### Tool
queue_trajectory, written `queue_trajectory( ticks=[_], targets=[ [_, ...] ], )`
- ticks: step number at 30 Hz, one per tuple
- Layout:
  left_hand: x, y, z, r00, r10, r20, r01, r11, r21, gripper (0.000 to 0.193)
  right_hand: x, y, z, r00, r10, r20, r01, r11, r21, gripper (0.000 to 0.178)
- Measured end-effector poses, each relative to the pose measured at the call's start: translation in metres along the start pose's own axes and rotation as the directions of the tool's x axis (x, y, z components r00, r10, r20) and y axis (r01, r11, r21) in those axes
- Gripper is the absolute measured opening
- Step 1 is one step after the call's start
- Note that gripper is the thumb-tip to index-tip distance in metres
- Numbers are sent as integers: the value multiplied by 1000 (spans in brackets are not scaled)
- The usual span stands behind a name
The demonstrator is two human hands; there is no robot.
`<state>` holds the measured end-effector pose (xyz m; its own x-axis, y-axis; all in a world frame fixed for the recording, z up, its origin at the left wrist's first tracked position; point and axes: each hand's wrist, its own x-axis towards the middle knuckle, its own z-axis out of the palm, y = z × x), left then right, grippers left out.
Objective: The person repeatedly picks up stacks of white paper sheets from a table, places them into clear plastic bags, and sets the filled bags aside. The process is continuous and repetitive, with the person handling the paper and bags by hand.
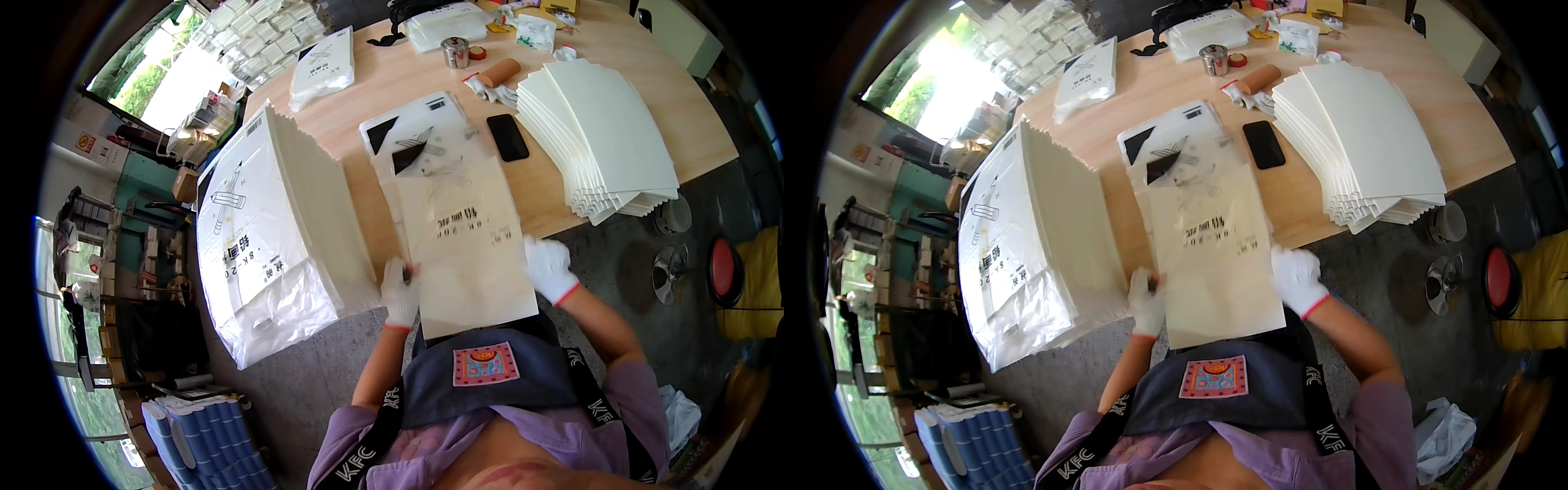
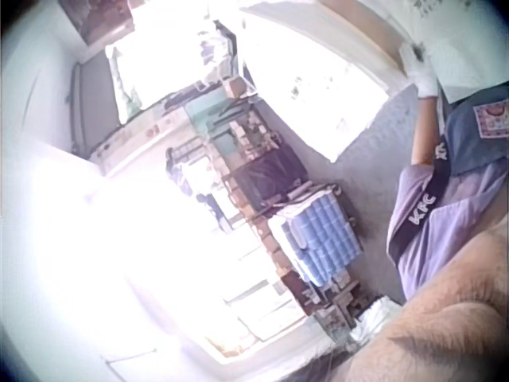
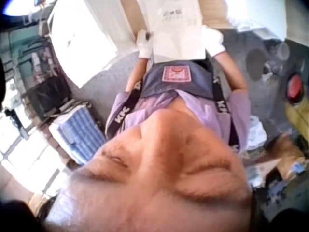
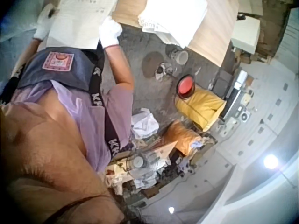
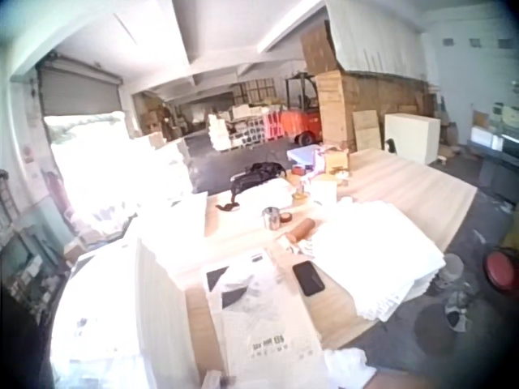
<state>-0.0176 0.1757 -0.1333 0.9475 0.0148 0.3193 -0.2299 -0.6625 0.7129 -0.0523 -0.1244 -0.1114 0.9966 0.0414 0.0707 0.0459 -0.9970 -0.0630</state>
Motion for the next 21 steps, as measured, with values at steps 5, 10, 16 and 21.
queue_trajectory(
  ticks=[5,10,16,21],
  targets=[
    [-87,32,-53,976,10,218,8,996,-84,21,-100,-9,-40,973,-163,163,162,987,15,14],
    [-36,23,-22,994,48,94,-37,993,-116,19,-69,-5,-32,994,-107,0,106,992,73,16],
    [-90,-29,-17,975,-60,214,43,995,85,17,-80,6,-21,912,-310,270,306,950,58,21],
    [-86,-17,-24,978,-65,197,62,998,21,19,-56,37,0,768,54,638,-639,121,759,36]
  ],
)
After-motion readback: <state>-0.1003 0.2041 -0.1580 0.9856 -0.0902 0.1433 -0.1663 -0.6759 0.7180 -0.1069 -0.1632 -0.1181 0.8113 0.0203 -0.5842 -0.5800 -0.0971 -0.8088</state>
